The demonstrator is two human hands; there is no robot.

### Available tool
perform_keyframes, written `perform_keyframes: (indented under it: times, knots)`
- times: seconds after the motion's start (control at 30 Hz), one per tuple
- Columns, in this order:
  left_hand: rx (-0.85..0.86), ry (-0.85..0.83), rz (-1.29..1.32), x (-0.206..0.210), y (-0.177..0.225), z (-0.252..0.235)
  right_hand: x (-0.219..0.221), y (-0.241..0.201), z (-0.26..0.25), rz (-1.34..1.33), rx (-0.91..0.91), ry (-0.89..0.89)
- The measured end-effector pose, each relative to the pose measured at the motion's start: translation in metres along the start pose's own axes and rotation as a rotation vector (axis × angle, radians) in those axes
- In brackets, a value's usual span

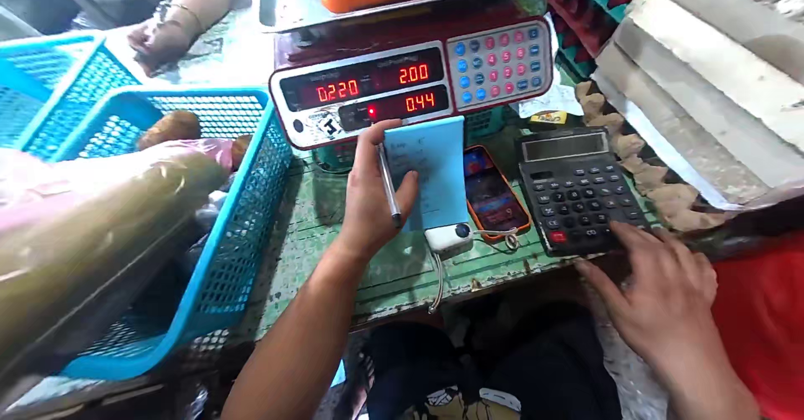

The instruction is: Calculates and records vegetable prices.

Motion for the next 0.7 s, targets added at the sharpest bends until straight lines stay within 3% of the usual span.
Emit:
perform_keyframes:
  times: [0.17,0.37,0.7]
  knots:
    - [-0.040,-0.055,0.037,0.004,-0.001,0.001,-0.003,0.007,0.003,0.008,0.006,-0.003]
    - [-0.020,-0.122,-0.106,0.004,0.003,0.005,-0.003,-0.004,-0.004,0.013,0.022,-0.014]
    - [-0.065,-0.091,-0.051,0.003,0.004,0.004,0.022,-0.032,-0.035,0.009,-0.011,0.068]
Point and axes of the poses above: each hand's wrist, its own z-axis away from the middle knuckle, its own x-axis out of the palm, y = z × x, the point moved 5 cm from there along -z, towards the middle knuckle, and after that the axes turned 6 degrees about y, right-handed, at the moved point
